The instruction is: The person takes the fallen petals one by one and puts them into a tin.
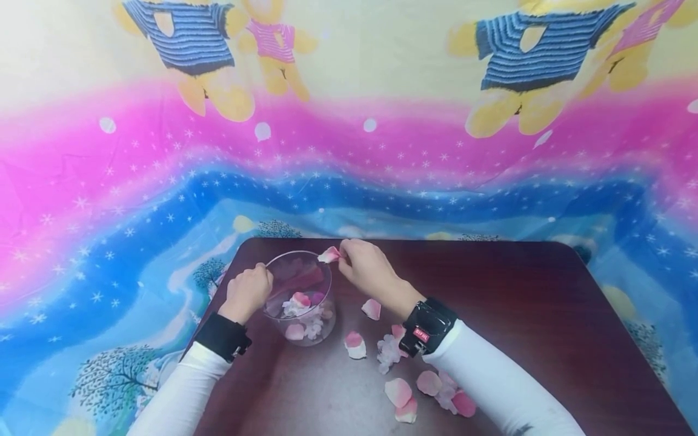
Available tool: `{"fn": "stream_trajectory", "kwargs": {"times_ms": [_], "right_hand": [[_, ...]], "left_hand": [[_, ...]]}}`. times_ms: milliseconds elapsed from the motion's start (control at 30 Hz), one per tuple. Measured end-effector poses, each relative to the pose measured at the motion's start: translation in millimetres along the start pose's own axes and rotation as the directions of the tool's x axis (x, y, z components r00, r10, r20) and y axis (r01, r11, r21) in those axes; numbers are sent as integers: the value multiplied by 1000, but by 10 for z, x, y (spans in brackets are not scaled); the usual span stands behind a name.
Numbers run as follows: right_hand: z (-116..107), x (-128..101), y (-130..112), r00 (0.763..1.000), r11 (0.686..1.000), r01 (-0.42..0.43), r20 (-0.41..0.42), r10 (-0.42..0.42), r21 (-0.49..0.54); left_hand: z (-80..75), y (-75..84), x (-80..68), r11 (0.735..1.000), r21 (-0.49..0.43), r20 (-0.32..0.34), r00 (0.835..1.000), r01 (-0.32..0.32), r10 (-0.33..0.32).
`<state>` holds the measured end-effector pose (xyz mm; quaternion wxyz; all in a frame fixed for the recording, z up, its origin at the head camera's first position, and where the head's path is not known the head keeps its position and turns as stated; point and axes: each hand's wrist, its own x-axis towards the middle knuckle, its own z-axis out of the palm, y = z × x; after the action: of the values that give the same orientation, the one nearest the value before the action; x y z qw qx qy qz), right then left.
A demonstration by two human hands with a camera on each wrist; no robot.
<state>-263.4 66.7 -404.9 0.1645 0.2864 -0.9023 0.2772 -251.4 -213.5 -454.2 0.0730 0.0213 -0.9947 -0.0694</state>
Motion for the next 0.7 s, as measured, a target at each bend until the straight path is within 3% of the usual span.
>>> {"fn": "stream_trajectory", "kwargs": {"times_ms": [433, 700], "right_hand": [[58, 197, -306, 999, 999, 41, 23, -41, -6], [203, 247, -407, 996, 999, 47, 72, -47, -5]], "left_hand": [[-16, -3, -15, 1000, -2, -5, 1000, -5, 5], [-13, -7, -9, 1000, -16, 2, 1000, -1, 1]]}}
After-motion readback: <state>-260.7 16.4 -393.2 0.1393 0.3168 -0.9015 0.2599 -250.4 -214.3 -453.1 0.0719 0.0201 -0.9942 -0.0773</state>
